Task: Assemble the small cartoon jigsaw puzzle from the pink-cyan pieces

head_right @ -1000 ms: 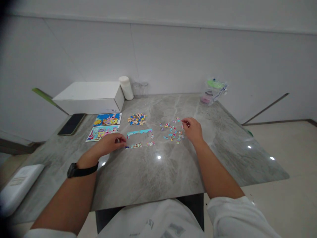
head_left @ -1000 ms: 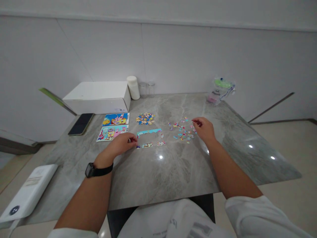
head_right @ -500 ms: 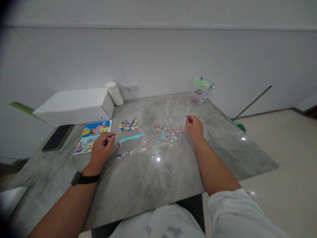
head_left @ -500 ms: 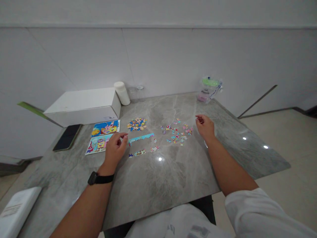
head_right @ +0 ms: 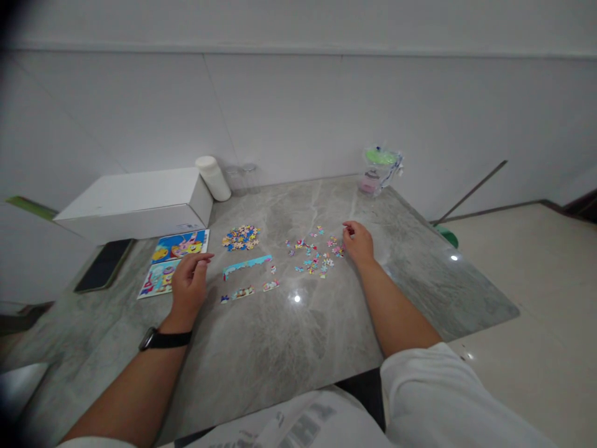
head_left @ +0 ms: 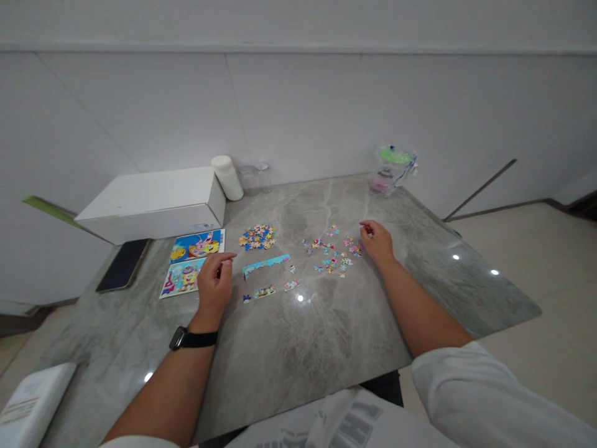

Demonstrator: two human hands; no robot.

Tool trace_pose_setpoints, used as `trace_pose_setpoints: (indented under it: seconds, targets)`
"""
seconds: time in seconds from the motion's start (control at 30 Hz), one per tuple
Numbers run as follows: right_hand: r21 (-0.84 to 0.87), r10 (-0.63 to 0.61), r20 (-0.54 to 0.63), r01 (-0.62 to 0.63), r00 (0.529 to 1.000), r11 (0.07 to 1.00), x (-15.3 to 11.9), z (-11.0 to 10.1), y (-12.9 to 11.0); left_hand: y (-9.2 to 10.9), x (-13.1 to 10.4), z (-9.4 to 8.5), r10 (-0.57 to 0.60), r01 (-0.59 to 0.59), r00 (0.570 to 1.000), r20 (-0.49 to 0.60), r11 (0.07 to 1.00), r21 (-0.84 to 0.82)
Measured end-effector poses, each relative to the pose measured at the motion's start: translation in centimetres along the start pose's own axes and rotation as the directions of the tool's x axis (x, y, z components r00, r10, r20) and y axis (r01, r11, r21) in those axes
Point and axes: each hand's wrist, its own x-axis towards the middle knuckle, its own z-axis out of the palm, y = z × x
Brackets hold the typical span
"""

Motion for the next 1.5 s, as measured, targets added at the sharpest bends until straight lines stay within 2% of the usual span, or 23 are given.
trace_pose_setpoints:
  seconds: [0.3,0.53,0.67,0.87,1.0,1.07,1.17,1.27,1.37,1.5]
  targets:
    - [0.017,-0.065,0.011,0.065,0.998,0.998,-0.1,0.0,0.2,-0.2,0.0,0.0,-0.004,0.003,1.0,-0.028,1.0,-0.023]
    - [0.013,-0.206,0.048,0.205,0.977,0.979,-0.7,0.2,-1.4,-0.6,-0.1,0.0,-0.08,0.08,0.996,-0.029,0.997,-0.014]
    - [-0.01,-0.251,0.104,0.254,0.962,0.967,-1.0,0.2,-2.0,-0.5,-0.2,-0.1,-0.069,0.068,0.997,-0.03,0.998,-0.015]
    - [-0.061,-0.252,0.178,0.266,0.951,0.962,-1.1,0.1,-2.1,-0.1,-0.2,-0.2,-0.062,0.062,0.997,-0.04,0.998,-0.019]
    - [-0.11,-0.231,0.244,0.264,0.942,0.958,-1.3,0.0,-3.1,-0.1,-0.2,-0.3,-0.057,0.055,0.997,-0.048,0.998,-0.036]
    - [-0.103,-0.261,0.296,0.303,0.919,0.947,-1.2,0.3,-4.2,-0.1,-0.2,-0.3,-0.063,0.061,0.997,-0.042,0.998,-0.032]
    - [-0.071,-0.321,0.424,0.385,0.847,0.92,-0.7,1.3,-6.3,-0.1,-0.2,-0.3,-0.068,0.068,0.997,-0.034,0.998,-0.016]
    - [-0.098,-0.304,0.537,0.416,0.787,0.904,0.1,2.9,-8.5,0.2,-0.1,-0.2,-0.059,0.058,0.997,-0.04,0.998,-0.028]
    - [-0.156,-0.268,0.577,0.426,0.772,0.891,0.8,4.2,-9.8,0.4,-0.1,-0.2,-0.047,0.044,0.997,-0.055,0.998,-0.054]
    - [-0.191,-0.228,0.607,0.418,0.761,0.888,1.2,5.2,-10.0,0.6,-0.1,-0.3,-0.066,0.063,0.996,-0.063,0.997,-0.039]
